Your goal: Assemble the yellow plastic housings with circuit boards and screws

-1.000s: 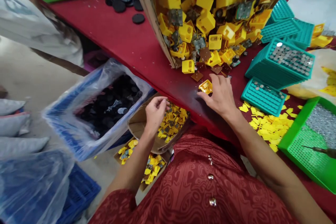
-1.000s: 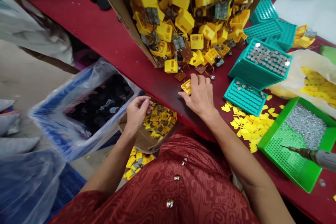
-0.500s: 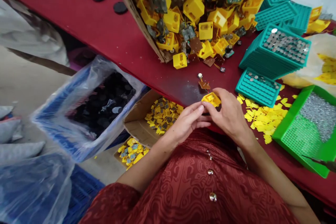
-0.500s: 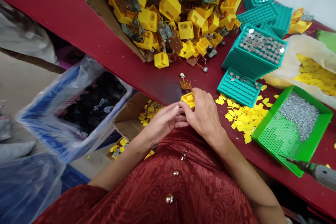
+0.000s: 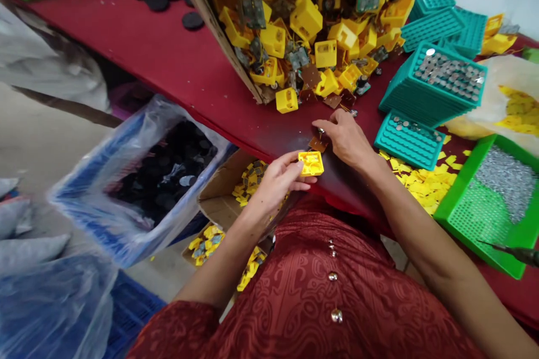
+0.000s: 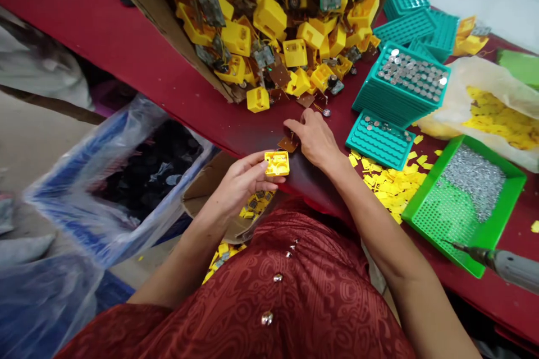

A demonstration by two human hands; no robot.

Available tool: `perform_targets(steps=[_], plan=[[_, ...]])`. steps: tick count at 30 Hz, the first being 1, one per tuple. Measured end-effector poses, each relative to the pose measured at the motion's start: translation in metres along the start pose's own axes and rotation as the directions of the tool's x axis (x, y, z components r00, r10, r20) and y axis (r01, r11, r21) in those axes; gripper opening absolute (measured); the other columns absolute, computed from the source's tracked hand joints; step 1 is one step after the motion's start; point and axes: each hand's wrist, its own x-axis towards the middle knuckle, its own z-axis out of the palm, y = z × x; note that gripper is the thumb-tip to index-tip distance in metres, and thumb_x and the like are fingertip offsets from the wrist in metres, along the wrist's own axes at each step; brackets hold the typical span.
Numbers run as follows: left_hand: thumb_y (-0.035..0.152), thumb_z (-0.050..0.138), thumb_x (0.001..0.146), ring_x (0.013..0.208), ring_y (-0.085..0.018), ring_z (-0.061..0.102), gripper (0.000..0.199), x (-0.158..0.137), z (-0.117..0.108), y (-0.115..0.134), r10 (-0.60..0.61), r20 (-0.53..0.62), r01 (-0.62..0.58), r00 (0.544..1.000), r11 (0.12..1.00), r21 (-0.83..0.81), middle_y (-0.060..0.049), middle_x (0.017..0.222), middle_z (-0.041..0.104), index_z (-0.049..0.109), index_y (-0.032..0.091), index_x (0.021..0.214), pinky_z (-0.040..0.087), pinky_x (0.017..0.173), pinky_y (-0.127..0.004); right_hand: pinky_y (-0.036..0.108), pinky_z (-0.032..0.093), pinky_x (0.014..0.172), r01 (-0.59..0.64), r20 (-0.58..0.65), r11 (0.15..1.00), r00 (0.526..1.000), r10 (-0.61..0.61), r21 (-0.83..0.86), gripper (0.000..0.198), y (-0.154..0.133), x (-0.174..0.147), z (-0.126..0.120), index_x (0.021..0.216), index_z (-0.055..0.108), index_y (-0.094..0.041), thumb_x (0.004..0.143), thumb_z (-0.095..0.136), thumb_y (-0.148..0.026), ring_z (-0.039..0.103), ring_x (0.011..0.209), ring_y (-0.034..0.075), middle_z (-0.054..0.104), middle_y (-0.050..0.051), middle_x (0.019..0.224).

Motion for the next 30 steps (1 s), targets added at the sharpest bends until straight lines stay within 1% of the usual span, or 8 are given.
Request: perform_targets(steps=[7,14,16,19,22,24,26,30], plan=[[0.019,0.081,0.087,0.072,-0.016,0.081,0.031,0.008,-0.002,0.008,-0.045,0.056,0.046,0.997,0.999,-0.016,-0.010,0.102,0.084,0.071,0.013,0.115,0.065,0.064,-0.023,0.045,0.055,0.100,-0.058,-0.028,0.998,0.998,0.059,0.022,0.017,0.006,-0.012,-0.006,0.111,0.074,-0.020,0.099,0.062,-0.019,0.065,0.113,0.031,0.069,0.014,0.118],[0.020,0.078,0.089,0.070,-0.016,0.079,0.021,0.012,0.009,0.011,-0.095,0.152,0.104,0.984,0.993,-0.054,-0.009,0.096,0.082,0.068,0.013,0.106,0.058,0.054,-0.020,0.039,0.060,0.087,-0.083,-0.278,0.961,0.947,0.158,0.265,0.016,-0.006,-0.072,-0.030,0.102,0.075,-0.020,0.093,0.062,-0.021,0.071,0.088,0.022,0.077,0.009,0.098],[0.020,0.074,0.090,0.070,-0.016,0.078,0.017,0.014,0.015,0.010,-0.165,0.235,0.185,0.958,0.981,-0.066,-0.010,0.093,0.083,0.069,0.013,0.105,0.055,0.053,-0.019,0.038,0.061,0.084,-0.126,-0.298,0.915,0.921,0.251,0.382,0.016,-0.009,-0.086,-0.034,0.102,0.076,-0.021,0.092,0.064,-0.024,0.071,0.084,0.020,0.078,0.007,0.096],[0.021,0.073,0.091,0.069,-0.015,0.076,0.015,0.016,0.023,0.009,-0.243,0.315,0.278,0.917,0.958,-0.071,-0.009,0.090,0.082,0.074,0.013,0.103,0.055,0.054,-0.018,0.036,0.062,0.075,-0.180,-0.251,0.787,0.886,0.391,0.590,0.021,-0.008,-0.100,-0.033,0.110,0.077,-0.023,0.091,0.068,-0.028,0.071,0.077,0.018,0.078,0.004,0.094],[0.026,0.077,0.090,0.076,-0.016,0.077,0.019,0.016,0.028,0.007,-0.263,0.340,0.298,0.903,0.953,-0.056,-0.009,0.092,0.082,0.076,0.013,0.104,0.059,0.059,-0.021,0.032,0.060,0.066,-0.193,-0.191,0.653,0.862,0.469,0.733,0.021,-0.004,-0.113,-0.029,0.108,0.079,-0.024,0.090,0.070,-0.030,0.069,0.069,0.016,0.077,0.003,0.088],[0.032,0.084,0.086,0.080,-0.019,0.078,0.028,0.015,0.030,0.006,-0.244,0.332,0.267,0.911,0.964,-0.024,-0.009,0.094,0.081,0.076,0.014,0.105,0.062,0.063,-0.023,0.031,0.060,0.065,-0.222,-0.169,0.615,0.842,0.513,0.757,0.020,-0.002,-0.123,-0.027,0.106,0.080,-0.022,0.091,0.071,-0.031,0.068,0.066,0.015,0.076,0.002,0.084],[0.040,0.091,0.080,0.080,-0.018,0.077,0.040,0.012,0.032,0.007,-0.210,0.306,0.203,0.929,0.978,0.055,-0.008,0.095,0.079,0.076,0.014,0.105,0.062,0.064,-0.024,0.034,0.062,0.072,-0.262,-0.190,0.660,0.826,0.531,0.704,0.020,0.000,-0.134,-0.025,0.107,0.081,-0.021,0.093,0.071,-0.030,0.070,0.070,0.016,0.077,0.003,0.086],[0.056,0.093,0.076,0.077,-0.014,0.072,0.055,0.007,0.040,0.007,-0.157,0.278,0.062,0.948,0.944,0.323,-0.007,0.102,0.077,0.075,0.014,0.106,0.057,0.063,-0.020,0.039,0.061,0.092,-0.319,-0.286,0.873,0.855,0.433,0.368,0.018,0.003,-0.152,-0.019,0.106,0.084,-0.020,0.097,0.069,-0.022,0.074,0.094,0.021,0.080,0.007,0.102]])
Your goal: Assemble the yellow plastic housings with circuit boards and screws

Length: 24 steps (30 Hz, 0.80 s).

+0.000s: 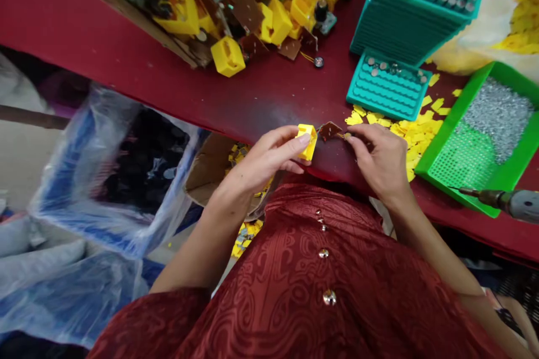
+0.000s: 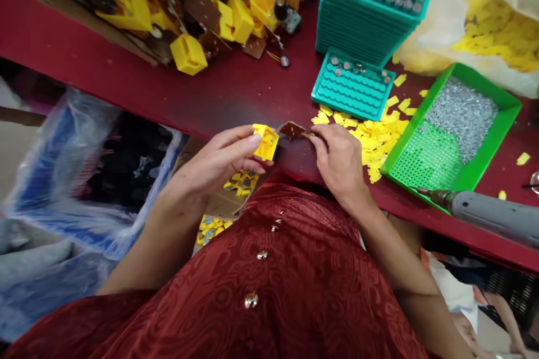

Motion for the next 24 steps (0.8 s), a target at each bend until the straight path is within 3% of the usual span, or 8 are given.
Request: perform_targets(steps=[3,6,10,14,17,20,24], plan=[[0.064,0.089,0.078,0.077,-0.013,0.071,0.060,0.000,0.009,0.002,0.000,-0.013,0.002,1.000,0.991,0.137,-0.009,0.104,0.077,0.075,0.014,0.107,0.056,0.064,-0.020,0.038,0.057,0.088,0.062,0.015,0.984,0.998,-0.061,-0.165,0.019,0.006,-0.005,0.000,0.104,0.084,-0.018,0.100,0.066,-0.019,0.071,0.098,0.023,0.076,0.010,0.103],[0.068,0.087,0.078,0.075,-0.014,0.070,0.062,0.002,0.015,0.002,-0.010,-0.035,0.016,0.999,0.987,0.158,-0.009,0.099,0.077,0.076,0.013,0.103,0.056,0.063,-0.020,0.037,0.055,0.089,0.097,0.058,0.981,0.994,-0.089,-0.170,0.022,0.010,-0.003,-0.001,0.110,0.083,-0.019,0.102,0.062,-0.020,0.068,0.097,0.023,0.074,0.010,0.103],[0.069,0.089,0.075,0.070,-0.014,0.070,0.063,0.005,0.016,0.002,-0.039,-0.059,0.044,0.997,0.995,0.087,-0.009,0.089,0.077,0.076,0.012,0.098,0.055,0.060,-0.020,0.037,0.052,0.084,0.140,0.151,0.973,0.982,-0.113,-0.184,0.025,0.013,0.001,-0.002,0.107,0.083,-0.018,0.105,0.059,-0.025,0.065,0.092,0.023,0.072,0.010,0.097],[0.061,0.091,0.077,0.070,-0.015,0.072,0.054,0.008,0.016,0.000,-0.043,-0.016,0.041,0.999,0.995,-0.089,-0.007,0.084,0.077,0.075,0.012,0.095,0.056,0.058,-0.020,0.038,0.052,0.083,0.181,0.146,0.962,0.977,-0.153,-0.205,0.026,0.015,0.001,0.000,0.099,0.081,-0.016,0.105,0.057,-0.025,0.066,0.092,0.025,0.073,0.012,0.094],[0.043,0.088,0.083,0.079,-0.016,0.078,0.038,0.010,0.020,-0.002,-0.075,-0.036,0.063,0.996,0.961,-0.270,-0.006,0.091,0.079,0.075,0.013,0.101,0.062,0.066,-0.021,0.037,0.056,0.085,0.168,0.002,0.983,0.986,-0.168,-0.078,0.020,0.013,0.000,-0.002,0.099,0.081,-0.017,0.103,0.064,-0.024,0.070,0.091,0.022,0.076,0.010,0.094],[0.032,0.080,0.091,0.087,-0.018,0.081,0.033,0.012,0.029,-0.004,-0.114,-0.002,0.105,0.993,0.917,-0.385,-0.007,0.102,0.081,0.074,0.014,0.118,0.065,0.074,-0.023,0.032,0.060,0.084,0.028,-0.124,0.977,0.992,-0.002,0.209,0.010,0.005,-0.001,-0.011,0.097,0.083,-0.020,0.097,0.073,-0.023,0.073,0.088,0.017,0.079,0.005,0.095],[0.026,0.077,0.095,0.088,-0.016,0.081,0.049,0.016,0.038,-0.009,-0.091,0.098,0.125,0.991,0.898,-0.421,-0.006,0.112,0.080,0.067,0.020,0.143,0.064,0.069,-0.021,0.030,0.063,0.080,-0.165,-0.001,0.865,0.982,0.188,0.473,0.009,-0.009,-0.005,-0.023,0.097,0.084,-0.022,0.092,0.076,-0.024,0.073,0.080,0.014,0.081,0.002,0.092]])
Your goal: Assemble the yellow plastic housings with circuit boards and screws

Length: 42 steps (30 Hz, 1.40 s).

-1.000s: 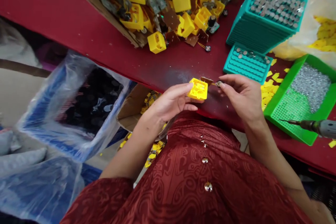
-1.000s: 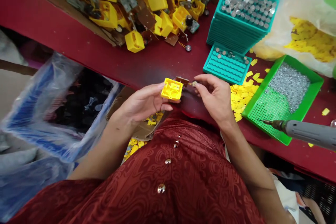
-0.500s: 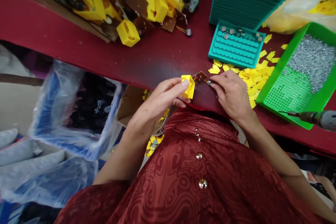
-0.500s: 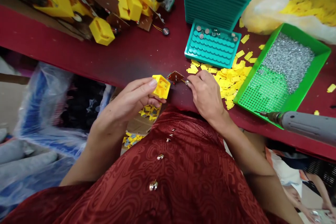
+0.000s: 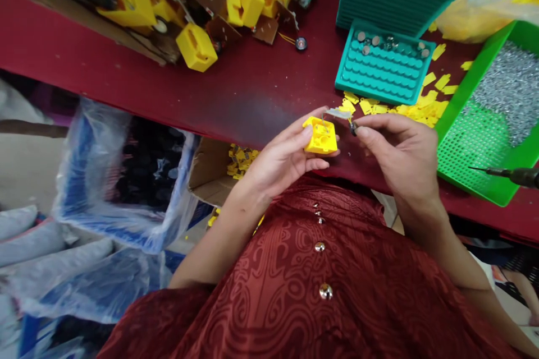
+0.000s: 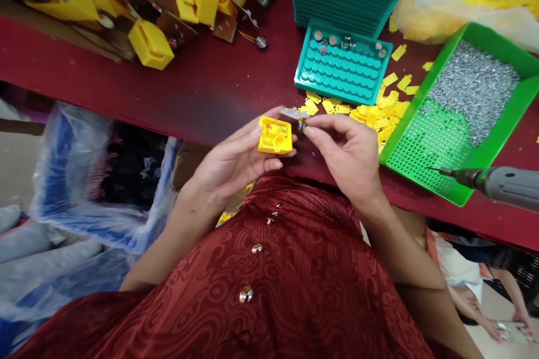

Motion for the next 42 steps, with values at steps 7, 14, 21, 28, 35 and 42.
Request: perform_targets(steps=[7,14,21,28,35,42], plan=[[0.027,0.076,0.097,0.095,-0.015,0.077,0.031,0.004,-0.002,-0.006,0.059,0.055,-0.062,0.997,0.997,0.051,-0.007,0.127,0.079,0.077,0.019,0.127,0.064,0.073,-0.020,0.030,0.062,0.081,0.116,0.066,0.992,0.992,-0.112,-0.053,0.012,-0.006,-0.010,0.008,0.096,0.085,-0.025,0.092,0.077,-0.018,0.074,0.085,0.015,0.081,0.001,0.093],[0.037,0.081,0.095,0.115,-0.019,0.075,0.041,0.004,-0.002,-0.013,0.121,0.097,-0.136,0.988,0.978,0.159,-0.006,0.143,0.075,0.077,0.024,0.133,0.064,0.085,-0.024,0.028,0.058,0.081,0.213,0.058,0.965,0.977,-0.207,-0.154,0.011,-0.001,-0.016,0.014,0.098,0.084,-0.023,0.094,0.077,-0.016,0.071,0.085,0.014,0.079,0.002,0.093],[0.038,0.091,0.085,0.118,-0.023,0.075,0.048,0.005,-0.002,-0.017,0.120,0.038,-0.125,0.992,0.975,0.184,-0.010,0.136,0.078,0.077,0.020,0.127,0.063,0.097,-0.032,0.027,0.054,0.074,0.138,0.006,0.977,0.990,-0.139,-0.162,0.007,-0.002,-0.022,0.009,0.098,0.084,-0.021,0.094,0.078,-0.018,0.069,0.080,0.013,0.078,0.002,0.091],[0.038,0.091,0.079,0.093,-0.020,0.079,0.048,-0.001,0.004,-0.007,-0.057,0.042,0.047,0.997,0.977,0.210,-0.009,0.110,0.080,0.076,0.016,0.119,0.064,0.078,-0.028,0.036,0.060,0.086,0.077,0.063,0.975,0.996,-0.065,-0.210,0.014,-0.013,0.007,-0.016,0.099,0.082,-0.024,0.097,0.069,-0.028,0.072,0.090,0.018,0.079,0.004,0.099],[0.046,0.089,0.078,0.085,-0.016,0.070,0.046,-0.007,-0.001,0.003,-0.024,0.005,0.020,1.000,0.923,0.385,-0.005,0.101,0.076,0.078,0.020,0.113,0.054,0.065,-0.022,0.037,0.045,0.073,0.420,0.487,0.741,0.862,-0.144,-0.524,0.024,-0.027,0.037,-0.043,0.078,0.069,-0.022,0.098,0.058,-0.027,0.058,0.076,0.020,0.066,0.007,0.082],[0.048,0.091,0.079,0.087,-0.017,0.063,0.046,-0.017,-0.008,0.017,0.215,-0.051,-0.144,0.975,0.794,0.590,-0.005,0.101,0.074,0.079,0.018,0.113,0.048,0.064,-0.022,0.033,0.029,0.067,0.555,0.633,0.642,0.762,-0.138,-0.528,0.019,-0.027,0.031,-0.056,0.076,0.059,-0.021,0.094,0.064,-0.021,0.045,0.069,0.015,0.058,0.003,0.076]])
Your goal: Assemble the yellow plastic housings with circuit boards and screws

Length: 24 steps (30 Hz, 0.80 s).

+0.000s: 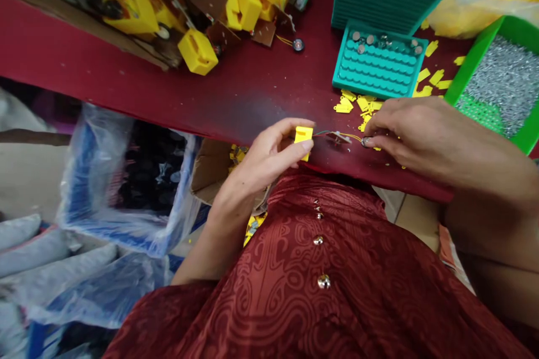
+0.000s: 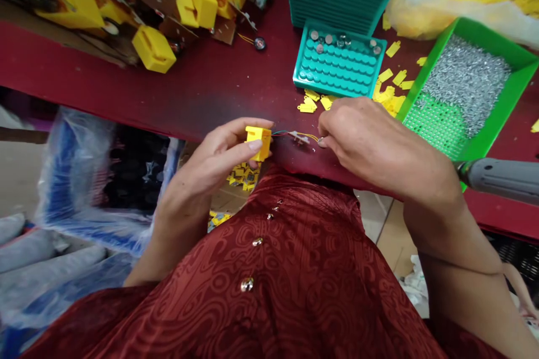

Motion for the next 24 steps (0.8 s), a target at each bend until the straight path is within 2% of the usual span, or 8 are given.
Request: perform_targets(steps=[4,7,10,12,16,19,21,24], plan=[[0.040,0.088,0.083,0.089,-0.019,0.064,0.035,-0.006,-0.006,0.005,0.037,-0.075,-0.037,0.996,0.999,-0.005,-0.005,0.101,0.074,0.081,0.021,0.112,0.047,0.068,-0.024,0.033,0.029,0.065,0.037,0.051,0.998,0.998,-0.040,0.055,0.023,0.002,-0.001,-0.005,0.074,0.055,-0.020,0.094,0.068,-0.020,0.044,0.065,0.013,0.057,0.001,0.075],[0.039,0.087,0.085,0.089,-0.018,0.066,0.032,-0.006,-0.008,0.004,0.041,-0.072,-0.044,0.997,0.998,-0.042,-0.004,0.100,0.075,0.082,0.023,0.112,0.048,0.066,-0.022,0.033,0.029,0.063,0.007,0.029,0.999,1.000,-0.008,0.052,0.018,0.003,0.009,-0.007,0.075,0.063,-0.021,0.092,0.070,-0.018,0.046,0.063,0.013,0.060,0.001,0.074],[0.045,0.088,0.082,0.085,-0.017,0.067,0.036,-0.002,-0.010,0.001,0.016,0.035,-0.013,0.999,0.997,-0.080,-0.005,0.099,0.076,0.083,0.020,0.108,0.051,0.062,-0.020,0.032,0.031,0.061,-0.063,0.055,0.996,0.997,0.059,0.070,0.012,0.006,0.027,-0.010,0.079,0.072,-0.024,0.091,0.073,-0.022,0.054,0.065,0.015,0.069,0.001,0.076],[0.048,0.089,0.080,0.083,-0.016,0.069,0.041,0.001,-0.009,-0.001,-0.035,0.134,0.050,0.990,0.992,-0.112,-0.006,0.098,0.077,0.082,0.019,0.108,0.054,0.061,-0.020,0.033,0.033,0.062,-0.112,0.043,0.990,0.993,0.109,0.086,0.009,0.005,0.038,-0.013,0.083,0.077,-0.025,0.091,0.073,-0.024,0.058,0.068,0.018,0.073,0.002,0.080],[0.049,0.089,0.079,0.078,-0.017,0.074,0.045,0.004,-0.005,-0.007,-0.141,0.327,0.227,0.935,0.943,-0.242,-0.008,0.097,0.078,0.083,0.016,0.110,0.059,0.059,-0.022,0.035,0.042,0.069,-0.136,-0.110,0.989,0.984,0.141,0.053,0.013,-0.008,0.043,-0.021,0.086,0.080,-0.025,0.094,0.070,-0.027,0.062,0.073,0.020,0.076,0.004,0.083],[0.045,0.086,0.082,0.079,-0.019,0.078,0.045,0.006,0.004,-0.013,-0.145,0.423,0.321,0.895,0.867,-0.382,-0.010,0.098,0.080,0.083,0.013,0.114,0.062,0.058,-0.023,0.038,0.050,0.078,-0.144,-0.195,0.986,0.968,0.157,0.079,0.013,-0.025,0.032,-0.025,0.088,0.079,-0.025,0.097,0.069,-0.029,0.069,0.085,0.023,0.078,0.005,0.091],[0.039,0.085,0.083,0.083,-0.019,0.080,0.040,0.008,0.011,-0.015,-0.118,0.397,0.321,0.910,0.808,-0.494,-0.009,0.099,0.081,0.082,0.015,0.115,0.064,0.063,-0.022,0.038,0.053,0.081,-0.130,-0.240,0.982,0.958,0.159,0.134,0.010,-0.035,0.022,-0.021,0.093,0.079,-0.025,0.098,0.070,-0.028,0.072,0.090,0.024,0.079,0.005,0.097],[0.027,0.083,0.086,0.091,-0.019,0.081,0.029,0.011,0.020,-0.016,-0.098,0.275,0.247,0.957,0.773,-0.584,-0.007,0.104,0.082,0.080,0.017,0.112,0.068,0.074,-0.024,0.034,0.055,0.079,-0.098,-0.294,0.967,0.941,0.166,0.235,0.009,-0.045,0.010,-0.004,0.098,0.078,-0.022,0.098,0.069,-0.022,0.073,0.089,0.020,0.079,0.004,0.098]])
